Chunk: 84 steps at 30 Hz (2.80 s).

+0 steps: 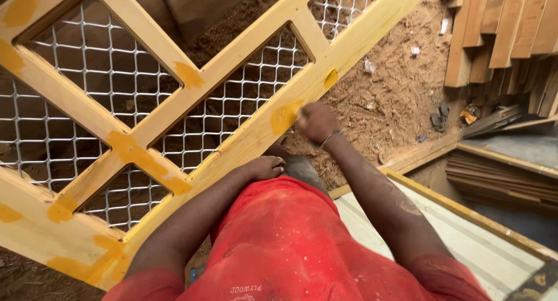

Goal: The person mixes a yellow powder with a liquid on a wooden board and then applies the resulting paste into the joints of a wooden door frame with wire mesh using a small wooden block.

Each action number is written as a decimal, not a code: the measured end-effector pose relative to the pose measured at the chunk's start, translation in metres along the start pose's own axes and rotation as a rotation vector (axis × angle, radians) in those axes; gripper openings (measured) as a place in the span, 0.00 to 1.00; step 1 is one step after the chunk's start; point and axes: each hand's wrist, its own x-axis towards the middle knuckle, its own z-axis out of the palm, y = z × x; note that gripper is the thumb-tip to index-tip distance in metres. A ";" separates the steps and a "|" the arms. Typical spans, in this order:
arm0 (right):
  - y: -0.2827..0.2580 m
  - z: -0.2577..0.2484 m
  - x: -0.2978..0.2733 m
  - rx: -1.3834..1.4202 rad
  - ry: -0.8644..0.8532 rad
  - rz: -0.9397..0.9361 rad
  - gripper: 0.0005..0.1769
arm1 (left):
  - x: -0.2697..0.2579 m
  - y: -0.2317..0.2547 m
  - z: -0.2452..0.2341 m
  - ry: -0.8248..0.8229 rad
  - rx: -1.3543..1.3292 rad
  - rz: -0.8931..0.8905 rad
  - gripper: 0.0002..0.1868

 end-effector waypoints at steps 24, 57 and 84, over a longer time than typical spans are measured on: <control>0.097 0.067 0.013 0.304 0.712 -0.621 0.32 | -0.011 -0.004 -0.010 0.129 -0.066 -0.165 0.23; 0.140 0.192 0.014 1.033 0.543 0.276 0.22 | -0.023 -0.006 0.007 -0.147 0.171 -0.313 0.20; 0.199 0.089 0.185 1.253 0.420 0.252 0.18 | -0.017 -0.011 0.003 0.202 0.091 -0.499 0.21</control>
